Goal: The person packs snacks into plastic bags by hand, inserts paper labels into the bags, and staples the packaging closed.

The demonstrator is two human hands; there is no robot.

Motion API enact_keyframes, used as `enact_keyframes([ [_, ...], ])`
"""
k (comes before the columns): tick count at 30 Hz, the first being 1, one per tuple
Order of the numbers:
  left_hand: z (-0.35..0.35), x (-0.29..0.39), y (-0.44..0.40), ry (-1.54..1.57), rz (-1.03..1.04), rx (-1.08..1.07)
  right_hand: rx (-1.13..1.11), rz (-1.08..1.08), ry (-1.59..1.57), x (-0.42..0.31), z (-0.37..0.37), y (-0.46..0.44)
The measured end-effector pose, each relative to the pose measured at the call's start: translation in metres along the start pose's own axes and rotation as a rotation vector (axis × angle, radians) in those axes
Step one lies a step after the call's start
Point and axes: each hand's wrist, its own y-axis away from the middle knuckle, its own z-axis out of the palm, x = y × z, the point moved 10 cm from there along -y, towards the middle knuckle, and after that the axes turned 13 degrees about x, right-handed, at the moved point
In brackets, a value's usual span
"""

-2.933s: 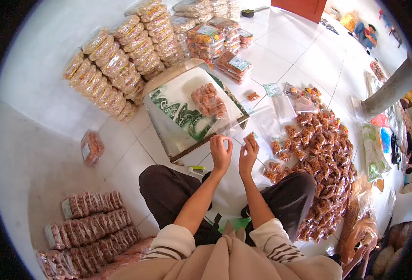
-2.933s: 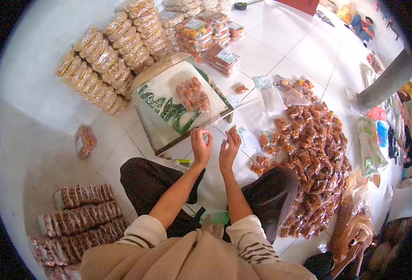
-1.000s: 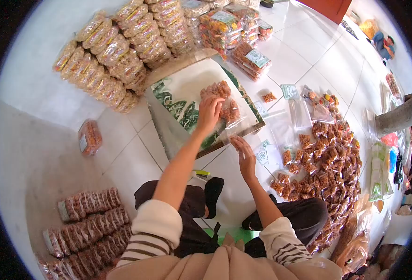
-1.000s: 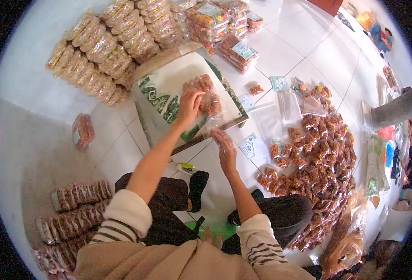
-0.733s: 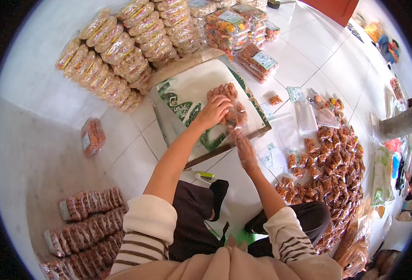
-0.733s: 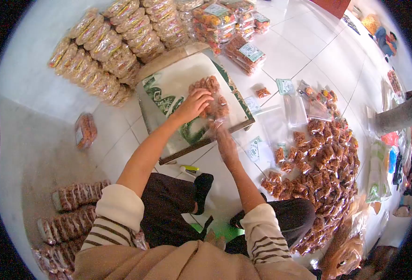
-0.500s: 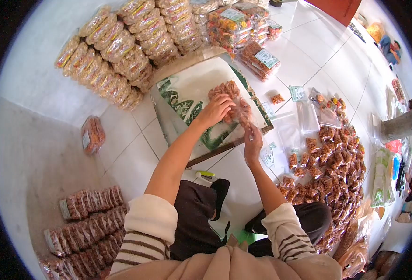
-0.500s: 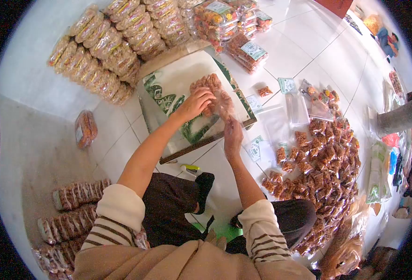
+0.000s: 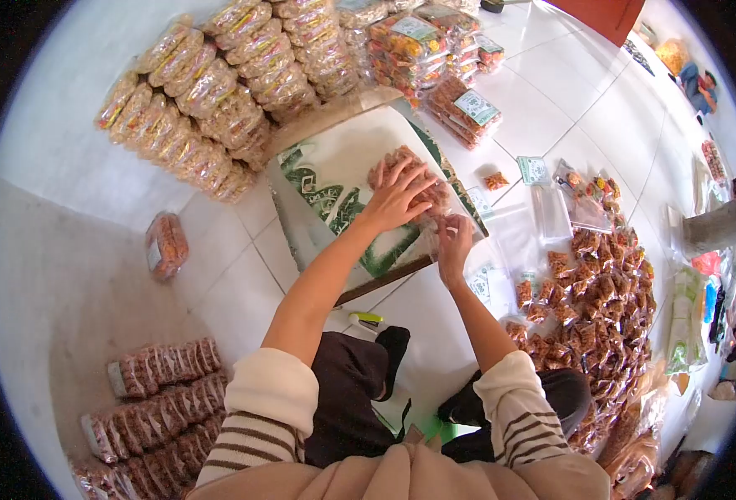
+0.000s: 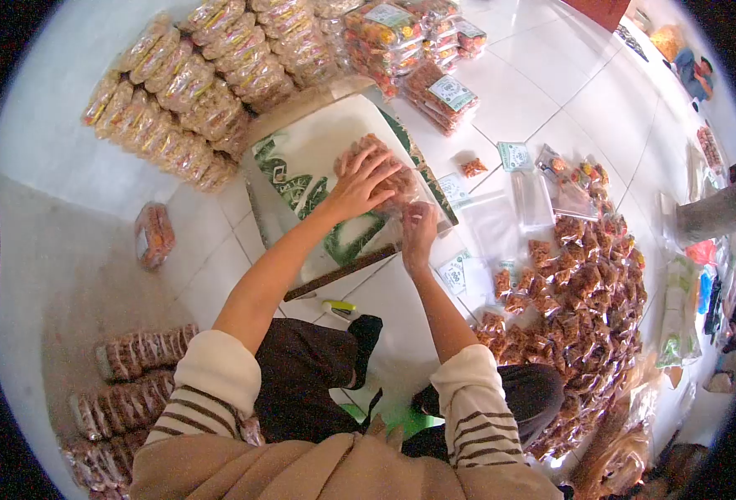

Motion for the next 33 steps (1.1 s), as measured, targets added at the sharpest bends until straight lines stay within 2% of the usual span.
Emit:
enact_keyframes([
  [1,0.004,-0.002,-0.001,-0.048,-0.013,0.009,-0.001,0.001,0.005,0.002,0.000,0.000],
  [3,0.009,-0.004,-0.002,-0.093,-0.029,0.017,0.030,-0.133,0.082,-0.010,-0.002,-0.003],
  [9,0.017,-0.005,0.003,-0.099,-0.028,-0.070,-0.005,-0.240,0.184,-0.012,0.023,-0.012],
  [10,0.017,-0.004,0.002,-0.093,-0.020,-0.071,-0.005,-0.238,0.182,-0.009,0.027,-0.012],
  [12,0.016,-0.003,0.004,-0.085,-0.014,-0.074,-0.001,-0.083,0.131,0.007,0.031,-0.011],
  [15,0.009,0.004,0.010,-0.079,0.034,-0.081,-0.078,-0.094,0.143,0.005,0.024,0.007],
  [19,0.001,0.028,0.024,0.003,0.076,-0.132,-0.024,-0.089,0.147,-0.011,0.001,0.032],
  [21,-0.007,0.012,0.024,0.256,-0.177,0.004,0.048,-0.235,0.278,-0.022,-0.008,0.040],
  [23,-0.008,0.010,0.021,0.150,-0.180,0.047,0.082,-0.312,0.346,-0.029,-0.013,0.047],
  [25,-0.011,0.006,0.020,-0.033,-0.249,0.084,0.037,0.161,0.051,0.008,-0.017,0.047],
  [26,-0.010,0.007,0.018,-0.029,-0.248,0.090,0.039,0.154,0.054,0.013,-0.019,0.046],
  [28,-0.008,0.010,0.017,-0.057,-0.209,0.074,0.014,-0.055,0.161,0.012,-0.016,0.046],
  [29,-0.008,0.010,0.017,-0.057,-0.208,0.073,0.015,-0.054,0.161,0.007,-0.015,0.042],
  [31,0.003,0.012,0.021,-0.083,-0.168,-0.028,0.004,-0.409,0.229,-0.032,-0.006,0.038],
  [32,0.003,0.011,0.022,-0.086,-0.171,-0.028,0.001,-0.409,0.227,-0.031,-0.006,0.036],
  [33,0.003,0.012,0.023,-0.074,-0.164,-0.028,-0.056,-0.224,0.148,-0.015,-0.003,0.030],
])
